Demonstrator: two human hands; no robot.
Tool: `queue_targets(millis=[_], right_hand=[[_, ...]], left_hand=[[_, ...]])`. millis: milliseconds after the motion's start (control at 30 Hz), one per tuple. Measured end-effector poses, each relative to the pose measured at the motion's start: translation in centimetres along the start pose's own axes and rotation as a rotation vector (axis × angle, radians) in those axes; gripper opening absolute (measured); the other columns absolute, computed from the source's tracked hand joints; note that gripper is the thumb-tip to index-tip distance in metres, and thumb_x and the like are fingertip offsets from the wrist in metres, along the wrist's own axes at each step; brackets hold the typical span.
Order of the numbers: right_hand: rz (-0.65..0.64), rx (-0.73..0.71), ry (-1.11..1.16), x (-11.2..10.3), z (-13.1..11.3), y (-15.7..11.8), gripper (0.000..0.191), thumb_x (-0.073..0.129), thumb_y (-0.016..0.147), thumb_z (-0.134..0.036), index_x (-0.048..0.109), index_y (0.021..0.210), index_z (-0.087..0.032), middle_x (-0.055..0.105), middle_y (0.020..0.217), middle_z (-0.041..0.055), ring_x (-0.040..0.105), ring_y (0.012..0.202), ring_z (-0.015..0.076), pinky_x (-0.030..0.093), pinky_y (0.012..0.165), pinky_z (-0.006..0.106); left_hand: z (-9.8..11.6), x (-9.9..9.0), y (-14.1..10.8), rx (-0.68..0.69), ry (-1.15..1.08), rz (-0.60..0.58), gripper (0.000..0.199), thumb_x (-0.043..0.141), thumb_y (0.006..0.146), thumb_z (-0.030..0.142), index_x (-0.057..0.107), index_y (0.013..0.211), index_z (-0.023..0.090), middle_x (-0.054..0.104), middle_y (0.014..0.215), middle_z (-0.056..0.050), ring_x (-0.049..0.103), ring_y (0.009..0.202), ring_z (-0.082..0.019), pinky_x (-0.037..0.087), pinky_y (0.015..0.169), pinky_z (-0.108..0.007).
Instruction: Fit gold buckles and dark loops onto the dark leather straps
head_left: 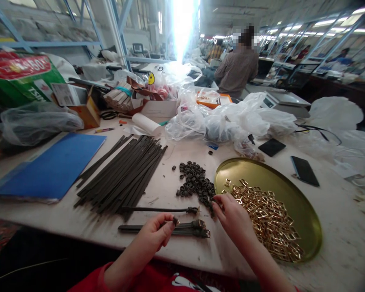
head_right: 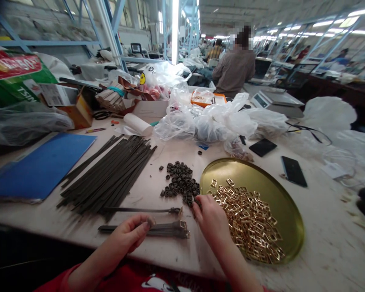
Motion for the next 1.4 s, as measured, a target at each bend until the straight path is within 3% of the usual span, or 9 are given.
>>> queue_targets(millis=[133, 300, 400, 533, 700, 900, 1033, 1167, 1400], right_hand=[[-0.102, -0.035, -0.273, 1.1, 0.5, 0.9, 0.01, 0.048, 0.082, -0.021, 0.056, 0.077, -0.017, 0.06, 0.076, 0.0072, 0.057, 0.07, 0.0207, 0.037, 0.061, 0.029], [-0.091, -0.037, -0.217, 1.3, 0.2, 0.8, 0.009, 0.047, 0.079, -0.016, 0.055, 0.074, -0.017, 0.06, 0.075, 0.0081, 0.056, 0.071, 0.0214, 0.038, 0.063, 0.029], [-0.128, 0.014, 0.156, 0.5, -1.1, 0.1, 0.007, 0.047, 0.077, -0.019, 0.054, 0.077, -0.018, 0.059, 0.072, 0.004, 0.055, 0.066, 0.0176, 0.039, 0.06, 0.027], [-0.395, 0.097, 0.8, -0.2, -4.5, -1.2, 0.012, 0.049, 0.077, -0.029, 0.054, 0.08, -0.018, 0.053, 0.062, -0.0022, 0.046, 0.054, 0.0114, 0.036, 0.05, 0.022], [-0.474, 0.126, 0.976, 0.1, -6.3, -1.6, 0.017, 0.049, 0.076, -0.032, 0.055, 0.077, -0.017, 0.05, 0.059, -0.0035, 0.043, 0.051, 0.0095, 0.035, 0.048, 0.021], [-0.371, 0.0, 0.797, 0.3, -6.3, -2.1, 0.018, 0.043, 0.082, -0.029, 0.058, 0.081, -0.018, 0.054, 0.059, -0.0023, 0.05, 0.054, 0.0124, 0.039, 0.051, 0.023], [-0.259, -0.061, 0.702, 0.4, -6.3, -2.5, 0.017, 0.049, 0.081, -0.03, 0.061, 0.086, -0.019, 0.064, 0.074, 0.0021, 0.057, 0.066, 0.0159, 0.043, 0.06, 0.025], [-0.311, -0.063, 0.749, 1.0, -6.4, -2.7, 0.017, 0.05, 0.081, -0.028, 0.065, 0.086, -0.02, 0.068, 0.083, 0.0039, 0.06, 0.077, 0.0186, 0.045, 0.069, 0.028], [-0.151, 0.074, 0.824, 2.9, -6.8, -3.5, 0.017, 0.052, 0.081, -0.031, 0.06, 0.088, -0.018, 0.065, 0.074, 0.0026, 0.059, 0.064, 0.0168, 0.046, 0.06, 0.027]], left_hand=[[-0.3, 0.5, 0.2, -0.01, 0.031, -0.024, 0.045, 0.056, 0.07, 0.056, 0.05, 0.086, 0.015, 0.032, 0.041, 0.012, 0.019, 0.039, -0.005, 0.01, 0.04, -0.019], [0.3, 0.8, -0.1, -0.024, 0.012, -0.035, 0.042, 0.059, 0.069, 0.053, 0.051, 0.086, 0.015, 0.033, 0.042, 0.012, 0.017, 0.037, -0.004, 0.008, 0.038, -0.019], [0.8, 1.2, -0.2, -0.045, -0.059, -0.107, 0.039, 0.058, 0.071, 0.051, 0.05, 0.084, 0.015, 0.032, 0.044, 0.012, 0.015, 0.037, -0.003, 0.006, 0.038, -0.02], [1.0, 1.5, 0.1, -0.021, 0.016, -0.148, 0.036, 0.055, 0.074, 0.05, 0.053, 0.082, 0.015, 0.032, 0.044, 0.011, 0.018, 0.037, -0.004, 0.011, 0.037, -0.018], [0.7, 1.2, 0.1, 0.164, 0.33, -0.045, 0.028, 0.05, 0.077, 0.04, 0.057, 0.074, 0.013, 0.041, 0.049, 0.007, 0.034, 0.044, -0.006, 0.026, 0.043, -0.018], [0.6, 1.2, -0.2, 0.191, 0.485, 0.003, 0.021, 0.045, 0.079, 0.029, 0.056, 0.072, 0.014, 0.041, 0.05, 0.007, 0.037, 0.046, -0.008, 0.028, 0.045, -0.019], [0.7, 1.4, 0.0, 0.212, 0.498, 0.022, 0.021, 0.045, 0.08, 0.029, 0.057, 0.069, 0.014, 0.042, 0.05, 0.007, 0.039, 0.047, -0.009, 0.029, 0.046, -0.019], [0.3, 1.6, 0.2, 0.21, 0.458, -0.013, 0.022, 0.044, 0.08, 0.03, 0.056, 0.071, 0.014, 0.041, 0.051, 0.007, 0.038, 0.048, -0.009, 0.029, 0.046, -0.019], [-0.2, 1.9, -0.3, 0.276, 0.335, 0.064, 0.027, 0.037, 0.079, 0.014, 0.046, 0.104, 0.014, 0.049, 0.057, 0.005, 0.045, 0.054, -0.011, 0.035, 0.055, -0.021]])
Point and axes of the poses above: each hand's wrist, its own y-axis towards the middle knuckle, its own x-axis out of the palm, z = x × y, the point moved 1 cm from there along y, towards the middle knuckle
